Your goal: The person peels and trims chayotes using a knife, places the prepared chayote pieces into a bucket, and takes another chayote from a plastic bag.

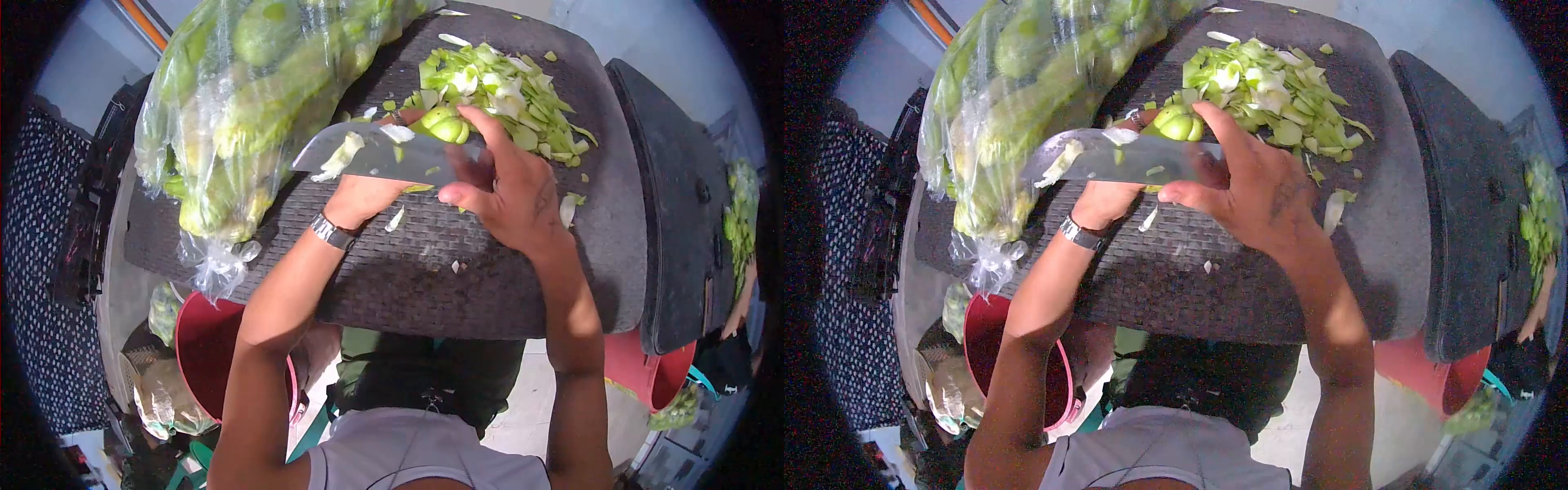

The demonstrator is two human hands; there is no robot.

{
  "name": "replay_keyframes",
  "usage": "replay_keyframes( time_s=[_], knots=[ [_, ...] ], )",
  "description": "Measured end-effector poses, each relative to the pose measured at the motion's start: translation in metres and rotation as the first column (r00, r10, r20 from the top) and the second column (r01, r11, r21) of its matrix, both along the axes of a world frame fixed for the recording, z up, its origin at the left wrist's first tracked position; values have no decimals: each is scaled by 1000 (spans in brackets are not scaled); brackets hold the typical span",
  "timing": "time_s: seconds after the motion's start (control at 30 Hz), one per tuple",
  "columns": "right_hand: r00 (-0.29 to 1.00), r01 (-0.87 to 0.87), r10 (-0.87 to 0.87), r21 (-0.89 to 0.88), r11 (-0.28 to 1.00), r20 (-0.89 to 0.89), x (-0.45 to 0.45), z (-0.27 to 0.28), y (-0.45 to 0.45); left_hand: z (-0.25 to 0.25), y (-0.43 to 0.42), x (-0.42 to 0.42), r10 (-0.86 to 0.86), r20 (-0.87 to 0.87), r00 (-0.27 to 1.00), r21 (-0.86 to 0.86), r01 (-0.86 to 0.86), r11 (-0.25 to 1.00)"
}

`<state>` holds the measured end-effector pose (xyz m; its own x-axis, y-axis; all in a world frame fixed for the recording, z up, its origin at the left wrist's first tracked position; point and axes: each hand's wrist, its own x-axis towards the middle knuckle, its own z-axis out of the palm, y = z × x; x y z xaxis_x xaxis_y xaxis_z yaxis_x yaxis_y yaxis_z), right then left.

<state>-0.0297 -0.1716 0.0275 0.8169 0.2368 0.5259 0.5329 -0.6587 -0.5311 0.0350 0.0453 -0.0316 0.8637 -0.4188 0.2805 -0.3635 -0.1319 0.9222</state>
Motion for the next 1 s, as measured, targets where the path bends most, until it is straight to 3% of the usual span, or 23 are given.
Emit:
replay_keyframes(
  time_s=[0.1, 0.3, 0.4, 0.6, 0.73, 0.9, 1.0],
  knots=[
    [999, -6, 6, 10, 1000, 33, 1, -2, 0, -1, 2, 2, -28, 112, 993, 82, 19, 996],
    [998, -58, 60, 65, 996, -26, 3, 1, -4, 7, -3, -8, -4, -33, 999, -27, 3, 1000],
    [987, -35, 39, 23, 999, -154, -2, 12, -4, 13, -4, -8, -58, -57, 997, -81, 54, 995],
    [993, -45, 48, 33, 998, -110, 1, 4, -5, 23, -5, -13, -96, 16, 995, -29, 97, 995],
    [991, -56, 65, 84, 995, -112, 3, 0, -6, 28, -9, -20, 64, 168, 984, 102, -82, 991],
    [987, -63, 86, 169, 984, -133, 6, -6, -7, 45, -18, -33, 218, 270, 938, 127, -259, 957],
    [988, -53, 81, 203, 978, -133, 5, -1, -3, 33, -21, -32, 274, 504, 819, 139, -390, 910]
  ],
)
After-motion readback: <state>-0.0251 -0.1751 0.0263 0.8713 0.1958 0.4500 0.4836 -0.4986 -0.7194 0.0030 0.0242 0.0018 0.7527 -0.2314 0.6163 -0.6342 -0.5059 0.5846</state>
